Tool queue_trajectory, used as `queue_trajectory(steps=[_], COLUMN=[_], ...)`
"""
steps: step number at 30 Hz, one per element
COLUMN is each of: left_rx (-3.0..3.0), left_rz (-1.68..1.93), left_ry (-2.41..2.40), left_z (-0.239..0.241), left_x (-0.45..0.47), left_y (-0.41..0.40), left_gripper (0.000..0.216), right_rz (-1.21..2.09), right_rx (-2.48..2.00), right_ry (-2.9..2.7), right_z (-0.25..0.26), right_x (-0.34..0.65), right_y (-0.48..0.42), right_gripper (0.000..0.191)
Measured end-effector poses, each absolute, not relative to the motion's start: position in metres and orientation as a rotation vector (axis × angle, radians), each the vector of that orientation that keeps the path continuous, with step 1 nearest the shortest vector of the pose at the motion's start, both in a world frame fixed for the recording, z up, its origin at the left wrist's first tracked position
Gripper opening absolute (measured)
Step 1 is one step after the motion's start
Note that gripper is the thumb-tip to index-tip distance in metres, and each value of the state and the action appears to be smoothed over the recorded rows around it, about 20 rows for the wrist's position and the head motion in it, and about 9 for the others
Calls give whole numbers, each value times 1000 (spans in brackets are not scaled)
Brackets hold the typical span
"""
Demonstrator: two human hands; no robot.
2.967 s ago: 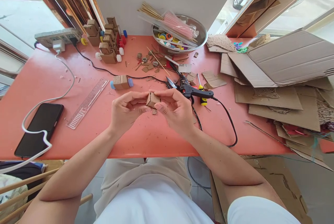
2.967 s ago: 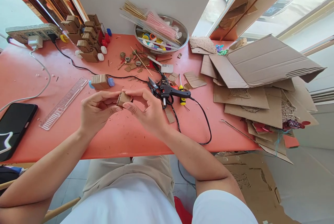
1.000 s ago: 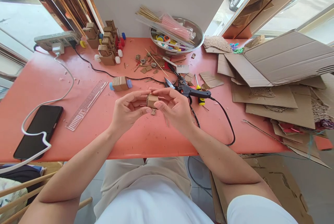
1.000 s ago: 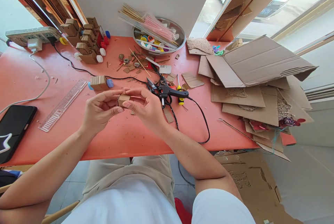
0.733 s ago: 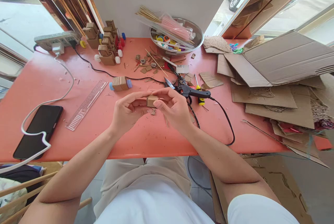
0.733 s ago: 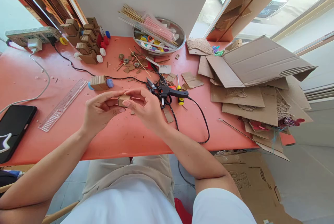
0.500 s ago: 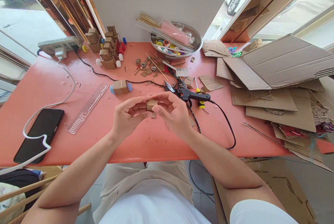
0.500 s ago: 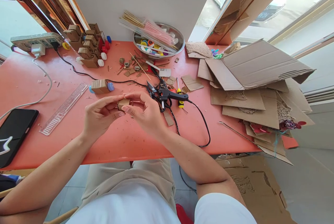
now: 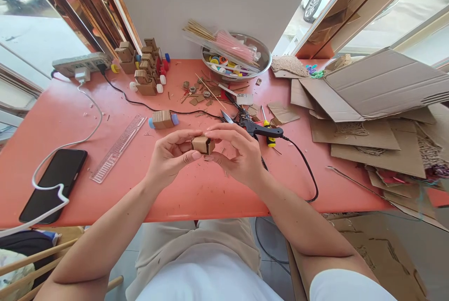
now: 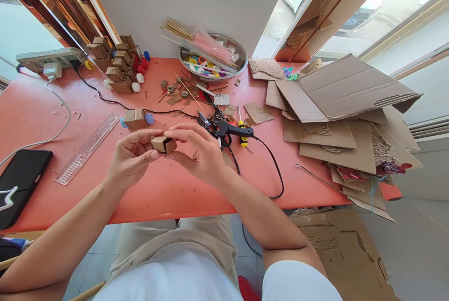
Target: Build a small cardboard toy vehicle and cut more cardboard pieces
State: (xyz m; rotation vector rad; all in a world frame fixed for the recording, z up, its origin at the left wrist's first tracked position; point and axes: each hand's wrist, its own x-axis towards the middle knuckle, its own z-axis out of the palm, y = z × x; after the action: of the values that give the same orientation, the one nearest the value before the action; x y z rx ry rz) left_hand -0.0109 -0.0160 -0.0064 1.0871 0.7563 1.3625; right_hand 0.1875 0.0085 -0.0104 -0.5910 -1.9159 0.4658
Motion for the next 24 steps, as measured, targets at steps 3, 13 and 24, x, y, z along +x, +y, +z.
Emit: queue_trajectory(steps=[3, 13, 24], left_rx=[1090, 1037, 924], left_rz=[1299, 1194, 1112], left_ry=[753, 760, 672], left_z=[-4, 2, -3], left_x=[-13, -18, -12], left_y=[-16, -17, -19], left_gripper=[35, 39, 79], right_rz=[466, 503, 338], right_rx=[-569, -513, -524], right_ry=[-1929, -1874, -1850], right_z=[-8, -7, -6], right_x=[190, 187, 186], right_y=[10, 8, 5], right_gripper=[21, 17, 22])
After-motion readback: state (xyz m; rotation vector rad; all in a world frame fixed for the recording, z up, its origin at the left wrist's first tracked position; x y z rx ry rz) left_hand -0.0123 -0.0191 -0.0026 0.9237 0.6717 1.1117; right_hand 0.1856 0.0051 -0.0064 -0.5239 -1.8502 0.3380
